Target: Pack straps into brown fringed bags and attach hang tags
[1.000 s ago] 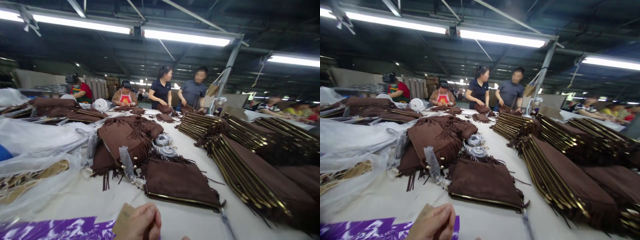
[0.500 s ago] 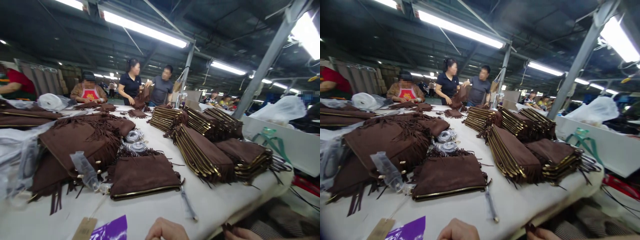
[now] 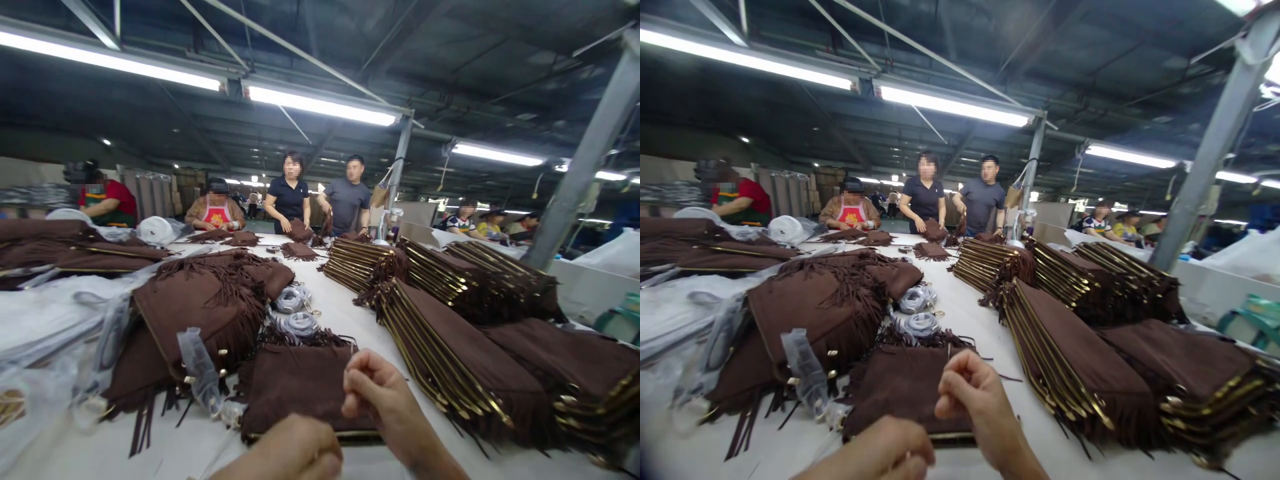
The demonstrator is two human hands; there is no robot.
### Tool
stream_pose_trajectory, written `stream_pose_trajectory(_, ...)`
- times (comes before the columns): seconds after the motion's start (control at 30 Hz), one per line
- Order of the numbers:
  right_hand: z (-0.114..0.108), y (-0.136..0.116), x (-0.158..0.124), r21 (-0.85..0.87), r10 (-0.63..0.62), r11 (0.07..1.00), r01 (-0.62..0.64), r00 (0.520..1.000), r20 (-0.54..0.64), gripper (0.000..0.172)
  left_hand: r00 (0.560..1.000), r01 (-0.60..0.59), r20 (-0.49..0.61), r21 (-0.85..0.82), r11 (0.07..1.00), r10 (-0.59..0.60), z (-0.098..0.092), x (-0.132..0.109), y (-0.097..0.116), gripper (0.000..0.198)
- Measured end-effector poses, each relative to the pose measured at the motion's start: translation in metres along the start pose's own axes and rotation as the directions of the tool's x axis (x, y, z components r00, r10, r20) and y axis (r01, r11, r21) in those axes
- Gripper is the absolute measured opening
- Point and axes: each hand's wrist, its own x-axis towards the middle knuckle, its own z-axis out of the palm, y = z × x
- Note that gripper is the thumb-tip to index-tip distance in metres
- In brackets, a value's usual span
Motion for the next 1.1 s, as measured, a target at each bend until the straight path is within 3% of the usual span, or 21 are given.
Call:
stream_pose_trajectory(0.07,-0.005,-0.007,0.036,0.067,-0.023,0.997,0.027,0.998,-0.067,0.047,0.976,0.017,-0.213,0.32,0.947,0.055,-0.026,0.029,-0.004,0.026)
stream_pose_trajectory(0.13,-0.012,0.0,0.065,0.092,-0.031,0.995,0.044,0.99,-0.135,0.053,0.925,0.115,-0.369,0.499,0.859,0.091,-0.053,0.058,-0.016,0.032)
stream_pose_trajectory(0.2,-0.019,0.02,0.085,0.087,-0.017,0.996,0.033,0.985,-0.173,0.055,0.887,0.22,-0.453,0.579,0.785,0.086,-0.078,0.083,-0.031,0.034)
stream_pose_trajectory(0.27,-0.025,0.044,0.094,0.06,0.01,0.998,0.0,0.985,-0.172,0.055,0.884,0.267,-0.462,0.626,0.733,0.072,-0.095,0.105,-0.044,0.033)
stream_pose_trajectory(0.33,-0.03,0.062,0.097,0.026,0.04,0.999,-0.037,0.988,-0.149,0.054,0.906,0.262,-0.419,0.668,0.697,0.062,-0.102,0.123,-0.052,0.026)
stream_pose_trajectory(0.43,-0.036,0.072,0.095,-0.005,0.069,0.998,-0.069,0.993,-0.1,0.048,0.935,0.253,-0.353,0.73,0.635,0.034,-0.097,0.147,-0.056,0.018)
stream_pose_trajectory(0.57,-0.042,0.072,0.096,-0.025,0.093,0.995,-0.095,0.993,-0.076,0.044,0.92,0.336,-0.391,0.751,0.569,-0.027,-0.083,0.174,-0.058,0.036)
stream_pose_trajectory(0.73,-0.043,0.074,0.099,-0.031,0.104,0.994,-0.106,0.992,-0.074,0.049,0.891,0.421,-0.445,0.73,0.538,-0.094,-0.088,0.19,-0.062,0.035)
stream_pose_trajectory(0.83,-0.044,0.073,0.099,-0.011,0.106,0.994,-0.107,0.991,-0.087,0.052,0.883,0.438,-0.455,0.71,0.552,-0.115,-0.113,0.188,-0.058,0.021)
stream_pose_trajectory(1.0,-0.042,0.071,0.099,0.022,0.113,0.994,-0.112,0.989,-0.098,0.057,0.881,0.429,-0.46,0.677,0.598,-0.111,-0.156,0.173,-0.04,0.019)
stream_pose_trajectory(1.1,-0.04,0.073,0.098,0.027,0.101,0.995,-0.099,0.988,-0.114,0.058,0.894,0.404,-0.432,0.656,0.638,-0.121,-0.151,0.167,-0.034,0.017)
